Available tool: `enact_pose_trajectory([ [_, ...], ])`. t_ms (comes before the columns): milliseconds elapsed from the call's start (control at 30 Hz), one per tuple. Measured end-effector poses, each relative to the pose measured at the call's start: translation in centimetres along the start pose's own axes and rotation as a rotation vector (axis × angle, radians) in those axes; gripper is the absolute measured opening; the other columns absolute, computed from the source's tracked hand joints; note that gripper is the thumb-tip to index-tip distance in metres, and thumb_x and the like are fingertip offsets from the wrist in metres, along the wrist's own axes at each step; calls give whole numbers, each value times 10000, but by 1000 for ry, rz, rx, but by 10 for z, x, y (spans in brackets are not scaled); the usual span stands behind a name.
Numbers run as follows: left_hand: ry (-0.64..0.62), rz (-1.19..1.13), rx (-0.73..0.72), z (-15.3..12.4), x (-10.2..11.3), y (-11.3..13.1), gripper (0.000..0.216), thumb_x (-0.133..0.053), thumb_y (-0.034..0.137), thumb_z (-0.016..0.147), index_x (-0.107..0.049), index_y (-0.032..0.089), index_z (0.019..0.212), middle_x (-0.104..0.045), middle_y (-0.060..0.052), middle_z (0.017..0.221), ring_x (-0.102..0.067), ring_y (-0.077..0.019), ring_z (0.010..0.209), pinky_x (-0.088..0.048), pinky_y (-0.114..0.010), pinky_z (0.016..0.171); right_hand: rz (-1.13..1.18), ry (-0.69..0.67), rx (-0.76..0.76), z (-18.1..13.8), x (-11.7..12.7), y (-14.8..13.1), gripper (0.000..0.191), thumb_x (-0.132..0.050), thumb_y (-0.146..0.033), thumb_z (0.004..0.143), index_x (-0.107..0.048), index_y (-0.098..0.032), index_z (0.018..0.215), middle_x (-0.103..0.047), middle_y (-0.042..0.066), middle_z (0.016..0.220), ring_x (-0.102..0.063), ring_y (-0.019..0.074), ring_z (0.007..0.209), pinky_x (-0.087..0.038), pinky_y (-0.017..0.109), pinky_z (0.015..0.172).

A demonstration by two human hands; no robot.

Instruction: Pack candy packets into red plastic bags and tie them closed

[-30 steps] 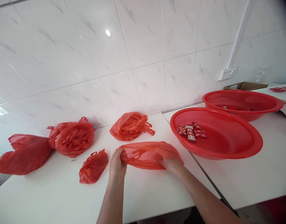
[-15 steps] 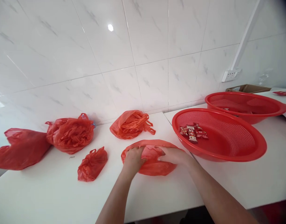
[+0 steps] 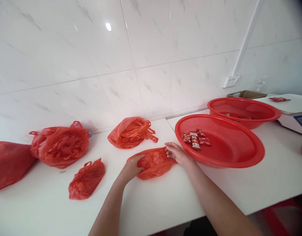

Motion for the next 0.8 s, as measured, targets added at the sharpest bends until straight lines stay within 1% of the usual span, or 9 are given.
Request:
enact_pose_trajectory([
  [100,105,72,-150,-5,-6,-2,330,-643,231,698,-693,290,1019,-674,-59,1106,-593,-292,1066,-438,-454,952,-104,65,62,0,-2,-1,268,-664,-256,682,-547,-192,915,-539,-49,675,-534,75,522,-461,192,501],
  [200,268,253,-298,-11,-13,1,249,-565,273,797,-676,271,1020,-631,-82,1156,-551,-282,1113,-397,-461,994,-245,144,147,-1,-3,-3,203,-617,-245,699,-568,-193,888,-570,-15,777,-574,109,619,-477,230,539],
  [267,429,360,-285,-15,-14,0,282,-558,301,815,-644,256,1080,-547,-107,1274,-500,-298,1178,-321,-506,1051,-335,197,220,-6,-6,-7,165,-598,-216,710,-591,-205,874,-590,9,882,-587,135,752,-497,265,649],
  [333,546,407,-196,-16,-12,-6,414,-571,358,812,-563,244,1210,-418,-137,1393,-409,-329,1269,-264,-552,1071,-449,215,332,-18,-15,-13,123,-581,-183,728,-611,-219,842,-595,15,930,-570,153,870,-483,292,781],
  [400,529,380,-120,-16,-11,-14,565,-583,425,796,-461,246,1317,-319,-156,1449,-346,-346,1313,-307,-560,1041,-624,184,512,-38,-29,-23,126,-538,-163,770,-621,-230,837,-598,22,919,-562,161,897,-468,302,830],
  [500,381,295,-94,-12,-15,-24,653,-577,469,789,-371,293,1384,-261,-138,1480,-342,-341,1316,-424,-512,951,-888,189,813,-77,-46,-41,194,-472,-158,832,-626,-241,914,-598,51,966,-576,177,911,-480,328,824],
  [633,265,231,-81,-4,-24,-26,681,-554,503,797,-341,295,1410,-200,-145,1516,-398,-350,1278,-508,-435,822,-1098,471,1012,-125,-30,-79,229,-493,-183,844,-631,-247,1016,-570,92,1138,-530,234,1092,-425,414,950],
  [733,235,242,-35,5,-28,-26,648,-528,530,802,-397,284,1387,-294,-151,1485,-476,-346,1219,-484,-463,868,-1300,607,893,-145,3,-105,313,-516,-249,850,-593,-235,1154,-563,104,1216,-497,270,1158,-380,445,998],
  [800,224,220,-3,9,-28,-27,572,-520,538,798,-510,272,1305,-436,-126,1407,-507,-328,1198,-456,-460,925,-1451,531,651,-153,24,-110,360,-512,-292,857,-569,-242,1208,-598,91,1199,-542,280,1104,-421,442,937],
])
Point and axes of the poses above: each hand's wrist, its own z-axis towards the middle knuckle, its own x-axis out of the back of the hand, y = z × x, the point moved 3 cm from there along z, towards the middle knuckle
